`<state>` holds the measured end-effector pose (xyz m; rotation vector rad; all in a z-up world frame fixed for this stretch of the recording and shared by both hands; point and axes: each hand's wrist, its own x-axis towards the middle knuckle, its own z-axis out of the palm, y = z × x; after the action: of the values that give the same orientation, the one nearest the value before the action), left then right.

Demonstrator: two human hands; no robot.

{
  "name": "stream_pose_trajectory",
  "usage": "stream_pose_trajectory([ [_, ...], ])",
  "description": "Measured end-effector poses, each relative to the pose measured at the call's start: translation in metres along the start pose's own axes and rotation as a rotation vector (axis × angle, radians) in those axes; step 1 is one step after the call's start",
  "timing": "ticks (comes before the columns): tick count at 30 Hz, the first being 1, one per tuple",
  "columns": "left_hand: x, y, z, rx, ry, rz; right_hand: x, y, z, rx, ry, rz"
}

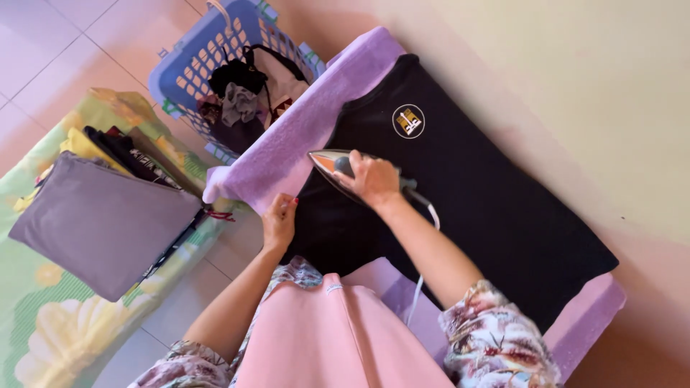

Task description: Ironing and folding a black t-shirt on an ironing board

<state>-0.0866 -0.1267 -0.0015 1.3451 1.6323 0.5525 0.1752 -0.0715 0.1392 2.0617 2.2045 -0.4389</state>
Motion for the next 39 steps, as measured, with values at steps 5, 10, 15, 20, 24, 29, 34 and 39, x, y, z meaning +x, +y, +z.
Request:
stream_pose_trajectory([
  [5,-0.004,0.018,-0.023,0.062,-0.116,0.035,0.027,0.031,-0.018,-0.050,0.043,0.155],
  [10,0.014,-0.022,-0.028,0.058,-0.340,0.103,-0.013,0.006,-0.039,0.111,-0.040,0.227],
  [15,-0.034,0.049,-0.053,0.764,0.234,0.571,-0.055,0.057,-0.030,0.009,-0.066,0.180],
  [20,-0.101,0.074,0.020,0.929,-0.187,1.070,-0.107,0.069,-0.010,0.015,-0.028,0.325],
  [24,-0.125,0.052,0.061,0.856,-0.281,1.202,-0.158,0.057,-0.020,0.071,-0.156,0.214],
  [29,-0.146,0.053,0.072,0.970,-0.173,1.168,-0.173,0.121,0.019,0.038,-0.005,0.406],
  [34,-0.163,0.030,0.083,0.954,-0.252,1.165,-0.216,0.059,0.013,0.094,-0.087,0.309],
  [39,-0.120,0.017,0.071,0.532,-0.006,0.830,-0.218,0.102,0.029,0.037,-0.068,0.344],
])
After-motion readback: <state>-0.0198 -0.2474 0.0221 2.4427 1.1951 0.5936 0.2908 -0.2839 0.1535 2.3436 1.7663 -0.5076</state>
